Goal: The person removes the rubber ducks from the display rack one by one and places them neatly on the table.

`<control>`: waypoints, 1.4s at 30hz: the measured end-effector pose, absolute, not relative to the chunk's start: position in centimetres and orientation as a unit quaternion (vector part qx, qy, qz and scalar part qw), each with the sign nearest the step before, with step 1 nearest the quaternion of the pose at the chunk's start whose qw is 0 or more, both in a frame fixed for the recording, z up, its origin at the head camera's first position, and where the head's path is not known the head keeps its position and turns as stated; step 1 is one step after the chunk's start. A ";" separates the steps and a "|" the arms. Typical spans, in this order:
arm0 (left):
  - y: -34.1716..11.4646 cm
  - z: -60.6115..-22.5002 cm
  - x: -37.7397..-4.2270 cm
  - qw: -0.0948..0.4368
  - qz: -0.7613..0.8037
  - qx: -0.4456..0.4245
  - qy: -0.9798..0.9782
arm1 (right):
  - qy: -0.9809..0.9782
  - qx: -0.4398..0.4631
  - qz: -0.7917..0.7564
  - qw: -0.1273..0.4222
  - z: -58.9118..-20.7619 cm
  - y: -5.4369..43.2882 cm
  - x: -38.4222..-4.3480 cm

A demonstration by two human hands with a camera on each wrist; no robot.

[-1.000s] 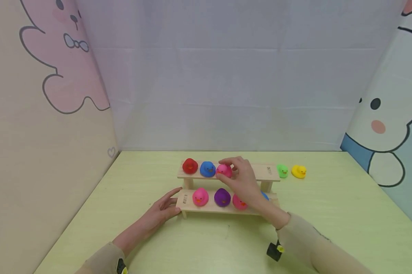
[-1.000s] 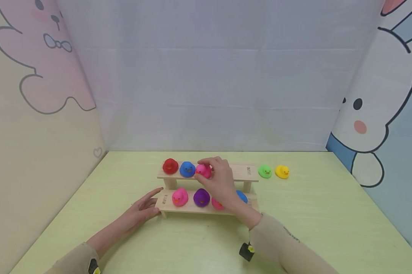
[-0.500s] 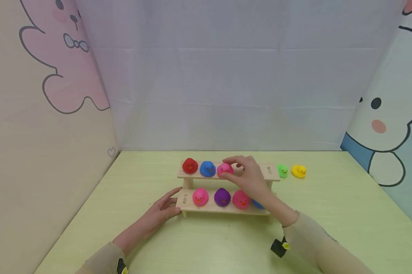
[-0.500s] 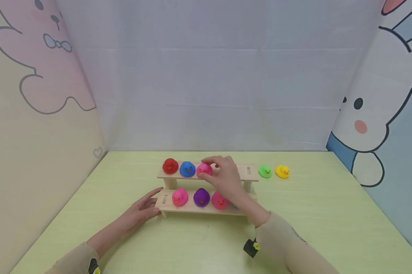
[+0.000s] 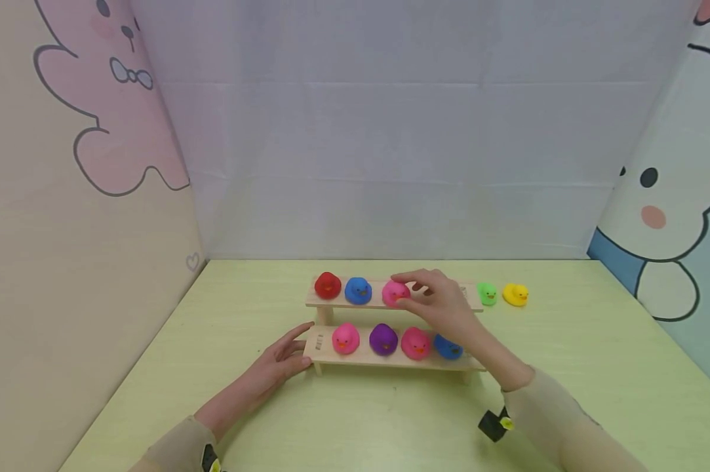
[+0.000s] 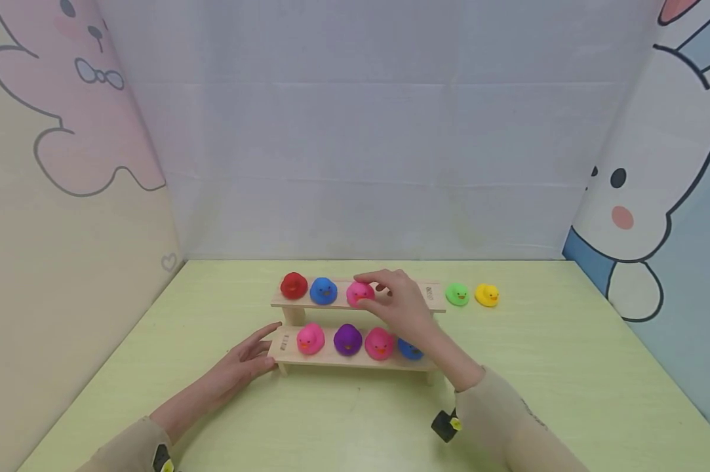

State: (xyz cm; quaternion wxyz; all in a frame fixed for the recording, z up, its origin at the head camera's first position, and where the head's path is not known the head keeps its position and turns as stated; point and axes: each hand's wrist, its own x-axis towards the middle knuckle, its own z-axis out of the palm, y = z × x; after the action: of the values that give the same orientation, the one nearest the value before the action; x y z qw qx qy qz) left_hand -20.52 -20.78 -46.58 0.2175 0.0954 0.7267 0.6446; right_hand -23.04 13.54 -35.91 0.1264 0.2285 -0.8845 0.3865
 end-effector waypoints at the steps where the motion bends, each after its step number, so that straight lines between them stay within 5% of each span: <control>1: -20.8 -46.6 -20.5 0.217 0.645 0.095 0.727 | -0.885 0.227 0.387 0.127 -35.9 13.7 -23.0; 11: -20.7 -46.5 -20.6 0.219 0.645 0.089 0.727 | -0.893 0.182 0.391 0.132 -35.0 15.9 -22.6; 23: -20.8 -46.6 -20.5 0.218 0.648 0.091 0.724 | -0.890 0.238 0.314 0.230 -34.6 20.0 -24.1; 33: -20.8 -46.5 -20.6 0.219 0.647 0.092 0.724 | -0.893 0.201 0.283 0.286 -34.3 24.0 -24.8; 42: -20.8 -46.6 -20.6 0.218 0.648 0.095 0.724 | -0.909 0.153 0.272 0.278 -35.1 27.1 -25.2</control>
State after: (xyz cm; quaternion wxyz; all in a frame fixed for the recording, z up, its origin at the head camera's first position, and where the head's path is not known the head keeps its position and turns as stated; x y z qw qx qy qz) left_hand -20.59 -20.81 -46.59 0.2182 0.0952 0.7237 0.6477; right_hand -25.17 27.15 -35.13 0.2777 0.1532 -0.9086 0.2719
